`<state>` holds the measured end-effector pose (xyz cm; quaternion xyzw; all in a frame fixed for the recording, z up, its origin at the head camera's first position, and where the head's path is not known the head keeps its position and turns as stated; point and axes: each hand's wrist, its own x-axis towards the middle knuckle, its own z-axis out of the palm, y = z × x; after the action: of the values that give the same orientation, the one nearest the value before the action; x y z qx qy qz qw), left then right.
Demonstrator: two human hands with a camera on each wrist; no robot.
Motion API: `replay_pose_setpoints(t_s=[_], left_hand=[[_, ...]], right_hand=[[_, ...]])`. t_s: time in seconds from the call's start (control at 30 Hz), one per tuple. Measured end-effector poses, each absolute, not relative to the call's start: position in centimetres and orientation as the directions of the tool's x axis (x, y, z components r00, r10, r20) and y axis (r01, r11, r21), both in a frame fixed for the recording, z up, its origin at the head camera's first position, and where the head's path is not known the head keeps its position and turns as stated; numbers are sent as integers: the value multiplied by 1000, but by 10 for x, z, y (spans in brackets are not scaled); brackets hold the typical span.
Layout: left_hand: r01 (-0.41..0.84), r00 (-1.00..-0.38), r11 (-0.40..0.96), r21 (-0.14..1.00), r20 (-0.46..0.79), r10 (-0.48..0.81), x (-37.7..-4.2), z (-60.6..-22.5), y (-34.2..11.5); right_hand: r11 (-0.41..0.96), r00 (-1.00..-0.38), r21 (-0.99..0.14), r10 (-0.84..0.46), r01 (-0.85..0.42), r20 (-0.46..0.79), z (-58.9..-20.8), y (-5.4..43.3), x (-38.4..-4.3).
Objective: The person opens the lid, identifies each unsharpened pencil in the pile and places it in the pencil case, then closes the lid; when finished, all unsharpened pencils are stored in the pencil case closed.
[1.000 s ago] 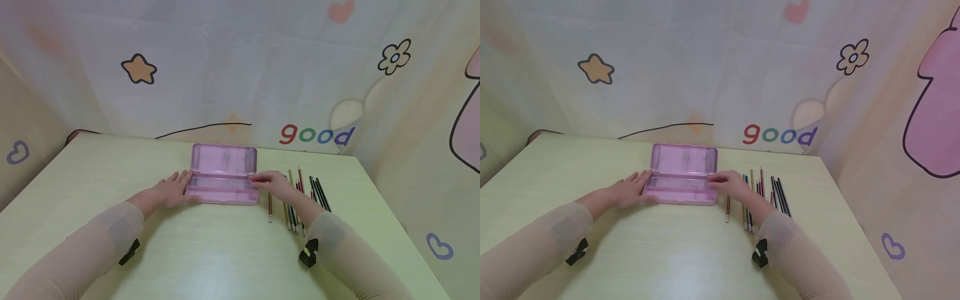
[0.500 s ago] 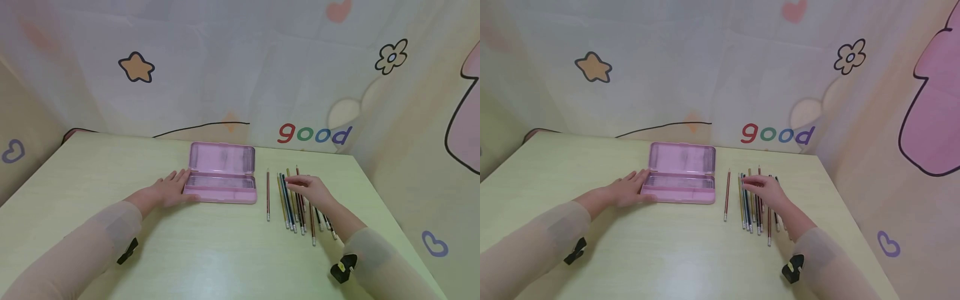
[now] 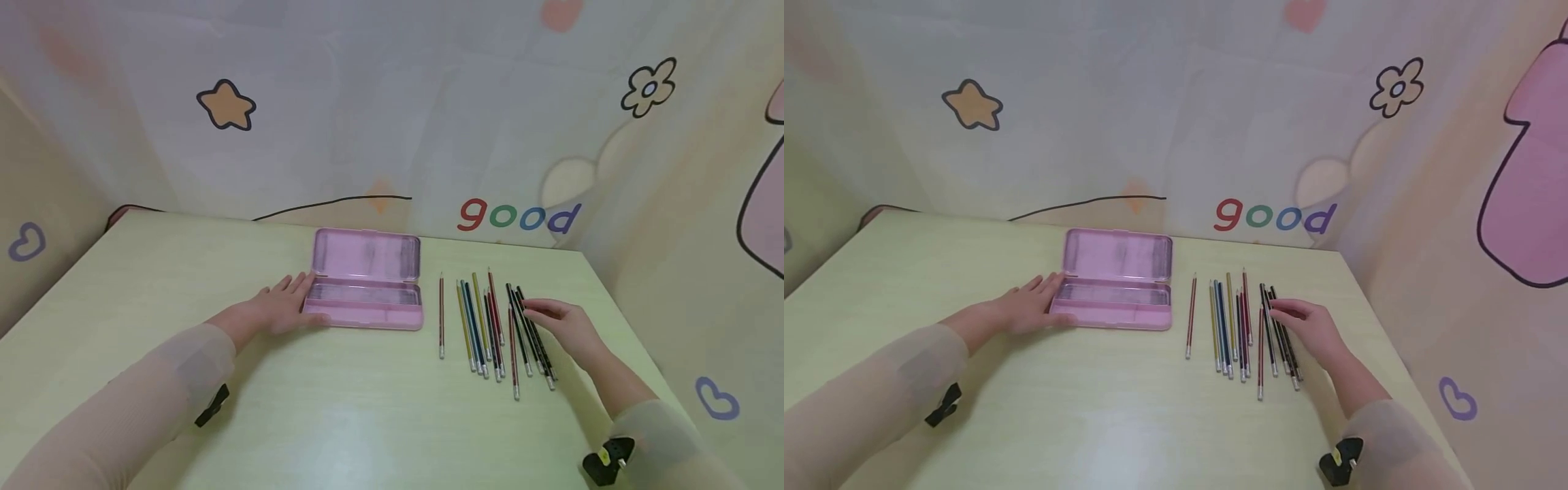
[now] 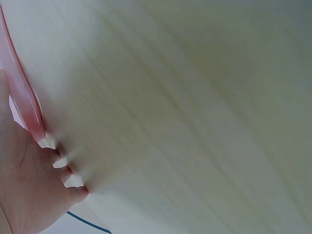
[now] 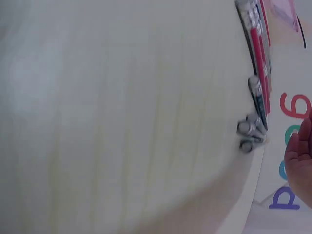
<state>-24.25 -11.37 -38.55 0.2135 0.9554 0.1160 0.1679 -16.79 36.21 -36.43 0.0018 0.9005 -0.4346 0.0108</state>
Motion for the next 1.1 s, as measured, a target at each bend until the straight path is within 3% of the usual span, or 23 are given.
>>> replay_pose_setpoints(t_s=[0.33,0.8,1.1], left_hand=[[374,-850,880,294,-272,452,-242,-386,-113],[367,-853,884,290,-275,444,-243,-385,-113],[356,-855,887,293,-281,436,-243,-386,-113]], right_hand=[[696,-997,-717,75,38,19,-375,393,-163],[692,-990,-708,82,138,-114,-382,395,-170],[714,-990,-686,94,139,-102,-394,392,-174]])
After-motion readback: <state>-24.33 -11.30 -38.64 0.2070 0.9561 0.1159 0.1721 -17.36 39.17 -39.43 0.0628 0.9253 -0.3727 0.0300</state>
